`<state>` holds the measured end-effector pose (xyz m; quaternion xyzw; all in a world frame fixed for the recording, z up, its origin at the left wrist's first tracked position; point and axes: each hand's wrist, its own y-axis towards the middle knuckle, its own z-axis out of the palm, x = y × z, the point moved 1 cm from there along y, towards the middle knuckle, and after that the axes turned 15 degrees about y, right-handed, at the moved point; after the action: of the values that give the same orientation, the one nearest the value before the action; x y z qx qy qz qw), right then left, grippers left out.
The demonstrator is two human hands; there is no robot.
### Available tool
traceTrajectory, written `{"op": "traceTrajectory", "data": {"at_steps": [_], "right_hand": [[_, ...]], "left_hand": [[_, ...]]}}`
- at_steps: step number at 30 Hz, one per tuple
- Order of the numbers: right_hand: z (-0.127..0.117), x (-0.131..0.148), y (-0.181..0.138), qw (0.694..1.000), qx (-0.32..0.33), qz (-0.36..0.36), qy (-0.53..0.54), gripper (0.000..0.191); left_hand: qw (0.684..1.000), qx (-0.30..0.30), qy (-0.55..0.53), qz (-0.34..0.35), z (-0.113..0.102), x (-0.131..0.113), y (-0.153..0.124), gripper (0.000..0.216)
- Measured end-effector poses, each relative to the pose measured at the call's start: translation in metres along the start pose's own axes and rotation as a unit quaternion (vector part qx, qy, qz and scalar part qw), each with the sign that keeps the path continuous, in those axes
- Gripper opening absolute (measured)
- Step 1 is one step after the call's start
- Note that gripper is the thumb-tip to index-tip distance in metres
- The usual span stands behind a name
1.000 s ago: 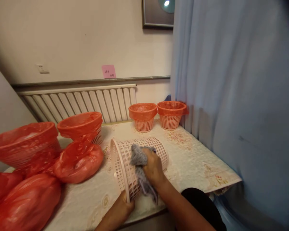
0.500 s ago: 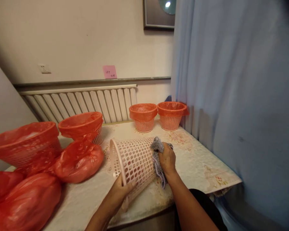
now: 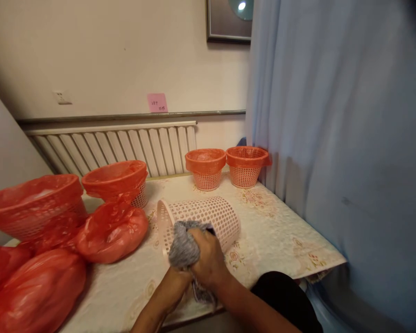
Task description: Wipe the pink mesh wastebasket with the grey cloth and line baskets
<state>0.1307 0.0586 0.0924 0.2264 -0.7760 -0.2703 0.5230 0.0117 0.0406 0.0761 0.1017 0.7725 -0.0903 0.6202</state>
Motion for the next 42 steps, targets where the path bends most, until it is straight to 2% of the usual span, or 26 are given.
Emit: {"op": "traceTrajectory", "data": {"at_steps": [2, 4, 7, 10, 12, 14, 16, 18, 21, 23, 25, 27, 30, 33, 36, 39, 42], "right_hand": [[0.005, 0.004, -0.004, 0.999, 0.021, -0.029, -0.021, 0.027], [-0.002, -0.006, 0.001, 0.999, 0.02, -0.022, -0.041, 0.029], [-0.032, -0.04, 0.02, 0.994, -0.031, 0.059, -0.089, 0.031], [-0.068, -0.077, 0.035, 0.965, -0.119, 0.171, -0.158, 0.021], [-0.084, -0.093, 0.039, 0.948, -0.161, 0.207, -0.182, 0.019], [-0.091, -0.099, 0.039, 0.939, -0.178, 0.22, -0.193, 0.02], [-0.087, -0.095, 0.037, 0.941, -0.177, 0.219, -0.19, 0.019], [-0.075, -0.081, 0.035, 0.955, -0.158, 0.196, -0.159, 0.019], [-0.046, -0.047, 0.026, 0.987, -0.089, 0.121, -0.063, 0.024], [-0.026, -0.022, 0.016, 0.997, -0.035, 0.066, -0.012, 0.027], [-0.011, -0.003, 0.006, 1.0, -0.002, 0.015, -0.008, 0.025], [-0.005, 0.003, 0.001, 0.999, 0.02, -0.019, -0.016, 0.026], [-0.016, -0.014, 0.008, 1.0, 0.011, -0.006, -0.022, 0.033], [-0.043, -0.049, 0.024, 0.994, -0.065, 0.066, -0.061, 0.032], [-0.067, -0.079, 0.033, 0.972, -0.141, 0.143, -0.122, 0.022], [-0.077, -0.088, 0.033, 0.956, -0.16, 0.18, -0.166, 0.016], [-0.074, -0.084, 0.031, 0.956, -0.149, 0.182, -0.178, 0.015]], "left_hand": [[1.0, 0.004, 0.025, -0.005, -0.002, 0.011, -0.001, 0.043], [1.0, 0.011, 0.026, 0.0, -0.003, 0.022, -0.002, 0.043], [0.999, 0.019, 0.028, 0.021, -0.002, 0.032, -0.004, 0.051], [0.997, 0.03, 0.07, 0.02, 0.0, 0.031, -0.01, 0.054], [0.994, 0.037, 0.099, 0.011, 0.0, 0.028, -0.014, 0.054], [0.992, 0.042, 0.117, 0.004, -0.001, 0.027, -0.016, 0.053], [0.991, 0.046, 0.123, 0.002, -0.003, 0.028, -0.016, 0.053], [0.991, 0.047, 0.123, 0.002, -0.004, 0.03, -0.015, 0.051], [0.992, 0.042, 0.121, 0.013, -0.002, 0.032, -0.013, 0.045], [0.992, 0.042, 0.118, 0.011, 0.0, 0.033, -0.013, 0.039], [0.993, 0.048, 0.111, 0.002, 0.002, 0.034, -0.014, 0.037], [0.993, 0.052, 0.111, -0.003, 0.002, 0.034, -0.016, 0.038], [0.989, 0.055, 0.139, 0.019, 0.0, 0.037, -0.018, 0.045], [0.982, 0.066, 0.174, 0.025, -0.002, 0.044, -0.02, 0.055], [0.979, 0.074, 0.188, 0.015, -0.003, 0.054, -0.022, 0.058], [0.98, 0.079, 0.183, 0.009, -0.004, 0.057, -0.022, 0.057], [0.989, 0.063, 0.131, 0.014, -0.006, 0.046, -0.017, 0.057]]}}
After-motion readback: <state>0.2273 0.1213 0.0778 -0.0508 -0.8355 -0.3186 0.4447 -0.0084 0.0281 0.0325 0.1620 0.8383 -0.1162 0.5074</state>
